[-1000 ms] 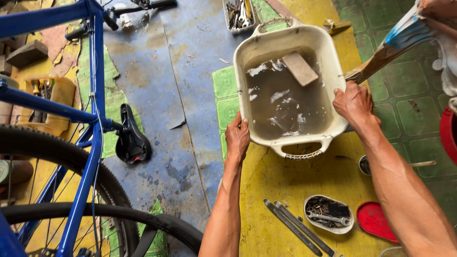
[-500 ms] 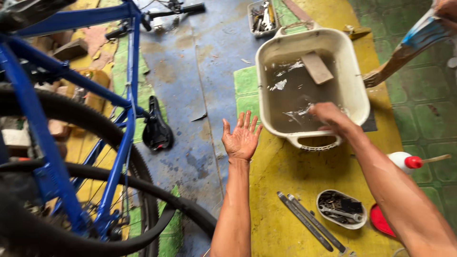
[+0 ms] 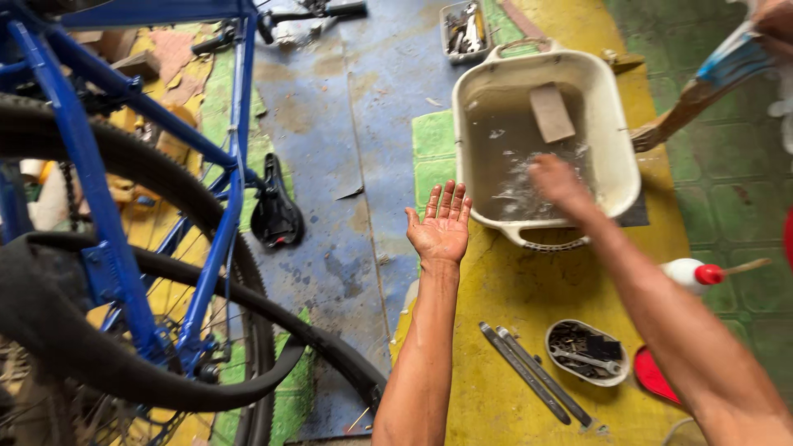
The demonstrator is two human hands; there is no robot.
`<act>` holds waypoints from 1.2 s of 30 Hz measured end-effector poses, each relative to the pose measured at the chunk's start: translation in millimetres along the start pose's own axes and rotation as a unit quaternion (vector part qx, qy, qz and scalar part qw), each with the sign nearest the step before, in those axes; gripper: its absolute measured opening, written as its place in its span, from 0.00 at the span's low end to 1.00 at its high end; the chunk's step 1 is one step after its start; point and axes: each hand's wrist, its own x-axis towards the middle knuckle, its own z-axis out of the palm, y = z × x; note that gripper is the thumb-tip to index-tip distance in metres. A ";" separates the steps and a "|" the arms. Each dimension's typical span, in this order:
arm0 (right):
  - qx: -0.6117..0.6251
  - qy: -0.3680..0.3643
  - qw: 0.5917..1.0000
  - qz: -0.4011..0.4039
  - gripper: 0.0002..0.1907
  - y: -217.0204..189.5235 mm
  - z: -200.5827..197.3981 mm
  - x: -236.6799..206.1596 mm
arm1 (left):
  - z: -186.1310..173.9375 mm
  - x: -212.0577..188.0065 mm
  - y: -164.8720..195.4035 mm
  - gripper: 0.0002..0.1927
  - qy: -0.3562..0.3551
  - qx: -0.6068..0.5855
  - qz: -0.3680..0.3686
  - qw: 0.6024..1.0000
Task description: The person removes a bicycle inner tube, submerges it in a bucket of water to locate a leak, applies a patch, and reinserts the tube into the tire.
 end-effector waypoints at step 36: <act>0.042 -0.035 0.921 -0.385 0.03 -154.2 92.6 -130.9 | 13.5 -11.0 56.2 0.55 -0.079 0.090 0.090 0.989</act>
